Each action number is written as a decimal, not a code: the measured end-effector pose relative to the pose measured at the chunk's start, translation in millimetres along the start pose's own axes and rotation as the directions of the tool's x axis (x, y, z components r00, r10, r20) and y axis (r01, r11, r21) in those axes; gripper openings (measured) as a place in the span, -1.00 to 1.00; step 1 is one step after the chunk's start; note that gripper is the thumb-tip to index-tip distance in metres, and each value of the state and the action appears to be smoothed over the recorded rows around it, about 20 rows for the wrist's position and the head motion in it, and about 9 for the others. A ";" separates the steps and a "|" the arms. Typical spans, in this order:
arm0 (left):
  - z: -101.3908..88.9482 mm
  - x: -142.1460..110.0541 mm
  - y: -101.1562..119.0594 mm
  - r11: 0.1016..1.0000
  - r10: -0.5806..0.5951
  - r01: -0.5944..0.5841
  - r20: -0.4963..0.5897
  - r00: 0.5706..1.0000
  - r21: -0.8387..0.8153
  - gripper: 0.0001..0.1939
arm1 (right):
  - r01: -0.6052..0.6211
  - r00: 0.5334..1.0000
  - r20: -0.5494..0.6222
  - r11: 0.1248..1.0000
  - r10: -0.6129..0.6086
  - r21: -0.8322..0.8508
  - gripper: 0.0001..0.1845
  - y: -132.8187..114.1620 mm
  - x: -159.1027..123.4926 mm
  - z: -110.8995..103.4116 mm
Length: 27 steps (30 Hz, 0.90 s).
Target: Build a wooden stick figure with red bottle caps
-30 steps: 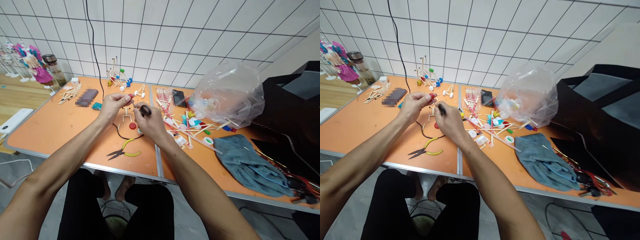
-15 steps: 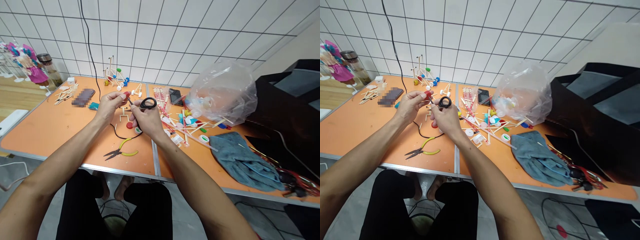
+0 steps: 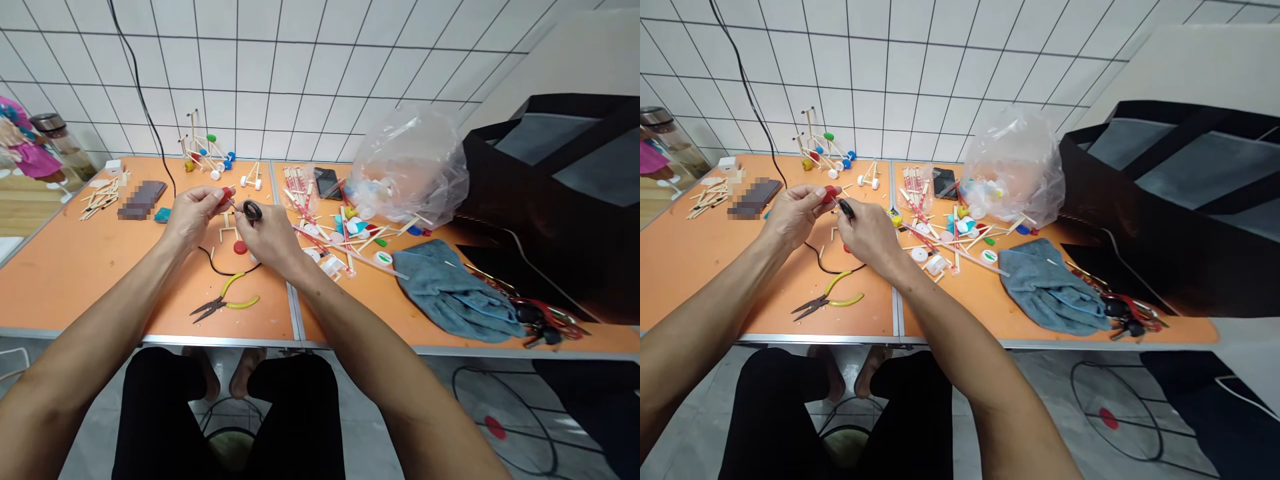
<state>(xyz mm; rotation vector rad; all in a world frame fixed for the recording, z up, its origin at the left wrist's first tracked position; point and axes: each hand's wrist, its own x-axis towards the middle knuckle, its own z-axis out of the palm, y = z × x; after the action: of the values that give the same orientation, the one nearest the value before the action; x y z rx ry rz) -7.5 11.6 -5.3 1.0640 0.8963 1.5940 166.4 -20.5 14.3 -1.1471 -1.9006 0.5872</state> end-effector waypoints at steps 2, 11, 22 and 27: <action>-0.2 -0.3 -0.6 1.000 0.009 -0.009 0.011 1.000 -0.018 -0.61 | -0.145 0.989 0.058 0.965 0.135 0.218 -0.78 -5.5 1.0 -2.0; 2.1 -1.1 -1.1 0.997 0.072 -0.072 -0.007 0.997 -0.011 -0.58 | -0.490 0.871 0.371 0.614 0.322 0.618 -0.83 -10.0 11.2 -10.9; 5.9 -5.0 0.6 0.981 0.189 -0.188 -0.016 0.982 0.056 -0.55 | -0.343 0.938 0.218 0.814 0.269 0.470 -0.78 -12.4 4.8 -5.2; 8.1 -5.0 2.6 0.985 0.166 -0.164 -0.027 0.986 0.057 -0.54 | -0.486 0.873 0.351 0.539 0.339 0.688 -0.83 -15.7 8.9 -11.4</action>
<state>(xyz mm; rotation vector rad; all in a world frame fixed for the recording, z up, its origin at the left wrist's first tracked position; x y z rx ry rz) -0.1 6.6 -1.2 1.1797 0.8966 1.7359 165.9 -20.4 35.6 -0.9595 -1.2241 1.6391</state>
